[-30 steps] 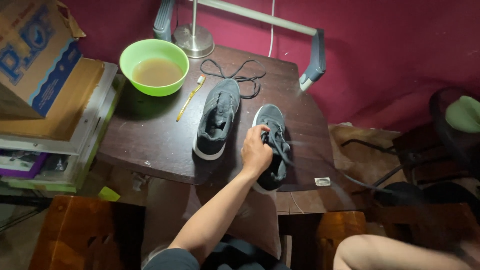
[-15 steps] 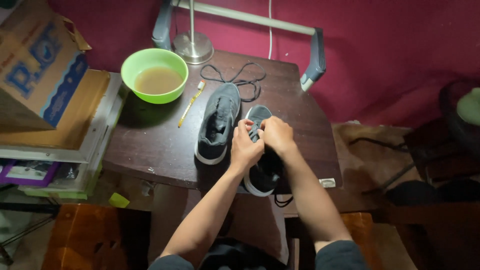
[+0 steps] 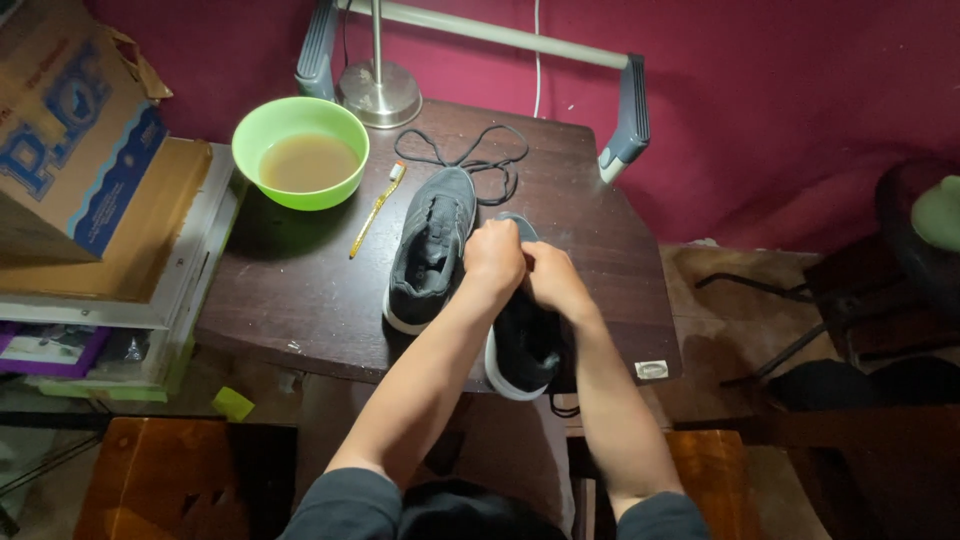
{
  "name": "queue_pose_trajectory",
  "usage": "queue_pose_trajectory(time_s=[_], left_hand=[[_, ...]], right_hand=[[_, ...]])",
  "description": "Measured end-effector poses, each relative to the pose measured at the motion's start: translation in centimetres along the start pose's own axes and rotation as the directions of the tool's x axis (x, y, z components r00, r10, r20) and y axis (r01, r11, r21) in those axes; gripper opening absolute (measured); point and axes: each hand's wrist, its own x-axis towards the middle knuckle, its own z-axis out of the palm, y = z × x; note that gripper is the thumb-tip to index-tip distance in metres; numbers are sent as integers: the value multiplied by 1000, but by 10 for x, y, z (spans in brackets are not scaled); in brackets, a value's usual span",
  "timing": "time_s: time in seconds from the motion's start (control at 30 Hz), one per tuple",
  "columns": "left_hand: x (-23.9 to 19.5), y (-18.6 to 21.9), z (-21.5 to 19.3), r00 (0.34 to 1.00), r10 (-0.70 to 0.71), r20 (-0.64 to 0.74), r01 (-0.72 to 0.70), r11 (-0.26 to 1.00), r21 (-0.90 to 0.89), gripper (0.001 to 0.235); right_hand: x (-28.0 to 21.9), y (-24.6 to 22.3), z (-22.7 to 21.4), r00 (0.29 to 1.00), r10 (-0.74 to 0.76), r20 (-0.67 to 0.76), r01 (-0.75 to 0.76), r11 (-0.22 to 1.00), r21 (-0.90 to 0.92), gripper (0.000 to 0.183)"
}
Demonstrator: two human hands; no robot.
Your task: The person unties the shoelaces on a pair of gray sneakers placed on a wooden table. They pull the laces out of the eyelets and remove them completely from the shoes.
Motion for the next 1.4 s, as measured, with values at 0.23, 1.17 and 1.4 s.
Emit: queue_pose_trajectory(time_s=[0.23,1.17,1.4], left_hand=[[-39,16,-37,997,77,-27,-74,992,105,16],[3,27,17,984,67,164,-92,984,150,25],[-43,33,-81,995,51,91,-47,998,-46,30]], right_hand=[[-61,49,-45,951,-101,-291,304,456,836,13],[-57,50,18,980,158,-121,12,559,829,43],[-90,46,-18,928,52,-369,184,797,575,34]])
